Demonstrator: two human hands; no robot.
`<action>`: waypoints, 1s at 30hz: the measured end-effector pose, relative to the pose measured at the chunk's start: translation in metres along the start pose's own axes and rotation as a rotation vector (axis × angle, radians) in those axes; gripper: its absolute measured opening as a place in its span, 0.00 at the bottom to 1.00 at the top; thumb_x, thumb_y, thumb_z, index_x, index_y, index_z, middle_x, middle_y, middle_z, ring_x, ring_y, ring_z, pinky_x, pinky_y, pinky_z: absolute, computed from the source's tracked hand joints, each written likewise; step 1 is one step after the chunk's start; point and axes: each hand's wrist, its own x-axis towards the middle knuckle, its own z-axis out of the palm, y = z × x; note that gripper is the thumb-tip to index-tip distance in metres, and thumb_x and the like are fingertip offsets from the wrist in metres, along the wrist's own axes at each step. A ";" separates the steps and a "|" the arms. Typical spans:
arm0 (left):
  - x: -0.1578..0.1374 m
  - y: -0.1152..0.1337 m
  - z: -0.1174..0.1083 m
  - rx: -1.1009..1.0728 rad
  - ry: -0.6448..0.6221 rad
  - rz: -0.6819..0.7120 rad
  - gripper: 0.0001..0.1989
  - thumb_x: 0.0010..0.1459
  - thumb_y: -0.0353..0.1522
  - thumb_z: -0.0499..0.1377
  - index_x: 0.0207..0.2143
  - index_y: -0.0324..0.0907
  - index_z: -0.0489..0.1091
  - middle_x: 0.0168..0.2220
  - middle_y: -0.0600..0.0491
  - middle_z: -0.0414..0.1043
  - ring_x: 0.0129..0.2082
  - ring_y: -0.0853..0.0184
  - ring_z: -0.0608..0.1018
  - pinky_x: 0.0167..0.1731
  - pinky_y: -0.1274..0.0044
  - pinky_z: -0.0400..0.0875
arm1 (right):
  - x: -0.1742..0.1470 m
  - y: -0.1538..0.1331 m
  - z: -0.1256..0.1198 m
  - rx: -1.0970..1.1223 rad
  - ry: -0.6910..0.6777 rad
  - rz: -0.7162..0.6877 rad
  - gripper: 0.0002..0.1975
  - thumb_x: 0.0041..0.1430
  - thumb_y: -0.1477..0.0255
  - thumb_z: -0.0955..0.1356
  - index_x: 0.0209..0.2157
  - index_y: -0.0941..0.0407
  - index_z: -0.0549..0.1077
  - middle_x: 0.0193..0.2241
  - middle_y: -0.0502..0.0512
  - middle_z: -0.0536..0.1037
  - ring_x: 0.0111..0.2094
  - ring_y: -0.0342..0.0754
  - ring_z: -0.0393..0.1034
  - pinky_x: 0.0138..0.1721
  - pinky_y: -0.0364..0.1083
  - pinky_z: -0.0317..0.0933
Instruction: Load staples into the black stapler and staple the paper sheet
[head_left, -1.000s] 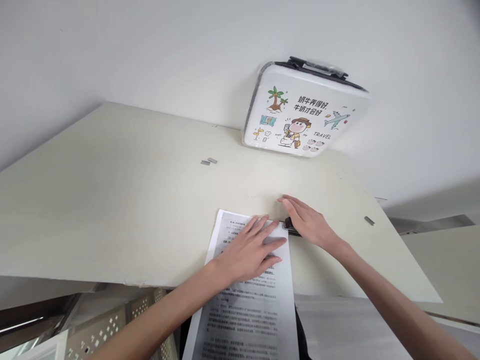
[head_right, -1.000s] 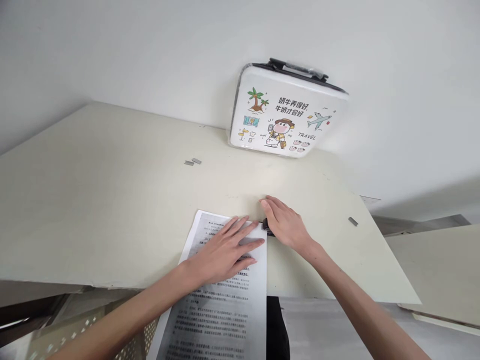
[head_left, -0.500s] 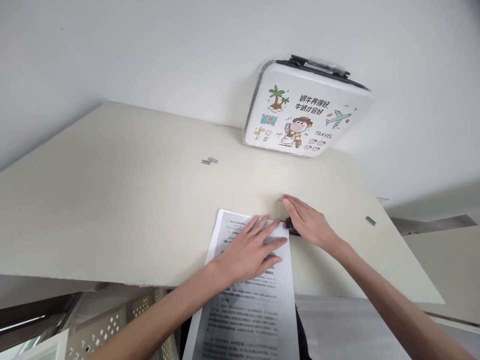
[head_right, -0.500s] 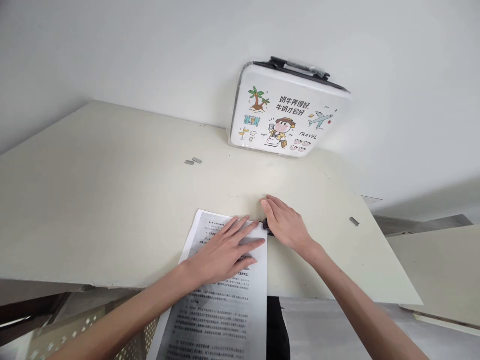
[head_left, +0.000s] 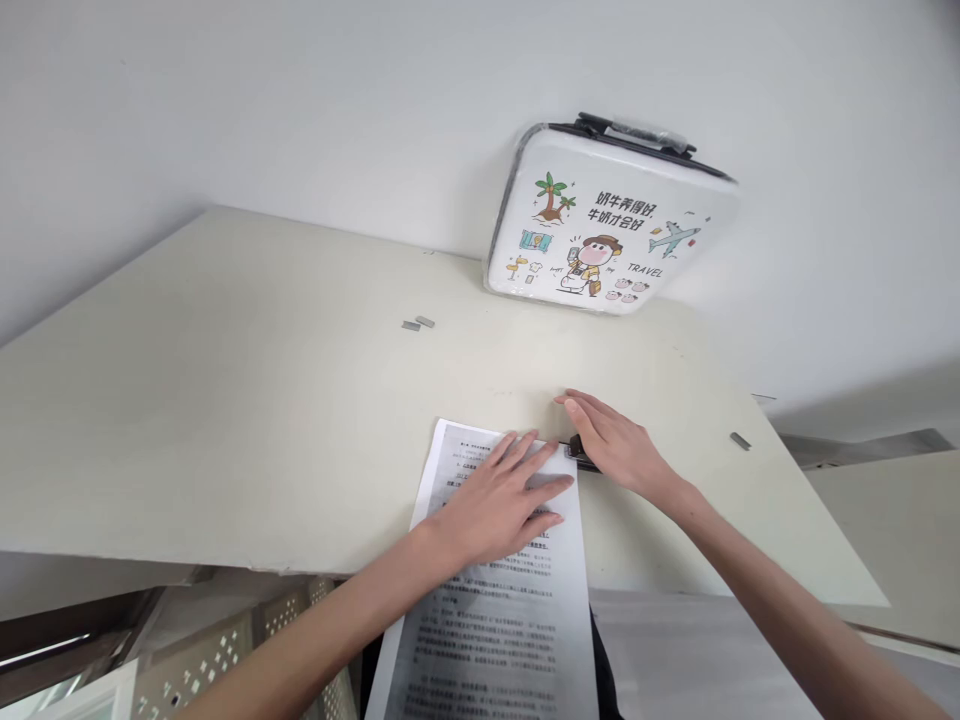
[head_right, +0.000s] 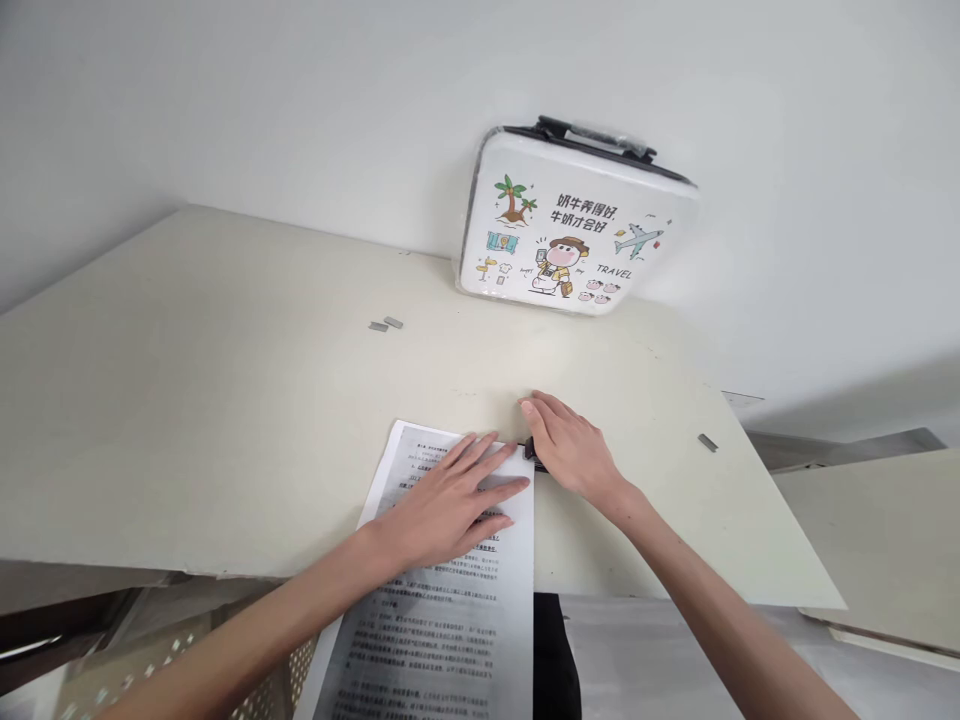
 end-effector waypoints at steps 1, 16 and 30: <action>0.000 0.000 0.000 -0.001 -0.001 0.003 0.23 0.75 0.46 0.49 0.65 0.48 0.67 0.73 0.47 0.55 0.75 0.52 0.54 0.73 0.57 0.46 | 0.000 0.000 0.000 0.003 -0.001 0.001 0.33 0.75 0.50 0.46 0.58 0.42 0.74 0.68 0.45 0.69 0.66 0.56 0.67 0.63 0.61 0.65; 0.000 0.000 0.000 -0.003 0.015 0.002 0.23 0.75 0.45 0.49 0.65 0.48 0.67 0.73 0.48 0.56 0.75 0.52 0.54 0.73 0.57 0.46 | 0.001 0.000 0.001 0.002 -0.003 0.003 0.33 0.74 0.50 0.46 0.58 0.43 0.74 0.68 0.48 0.69 0.65 0.58 0.67 0.63 0.64 0.63; 0.001 0.000 -0.001 0.003 -0.004 0.003 0.23 0.75 0.45 0.49 0.66 0.48 0.67 0.73 0.47 0.55 0.75 0.51 0.54 0.73 0.57 0.47 | 0.000 -0.001 0.000 -0.013 0.013 -0.006 0.33 0.75 0.51 0.46 0.58 0.44 0.74 0.67 0.49 0.70 0.66 0.57 0.67 0.63 0.62 0.64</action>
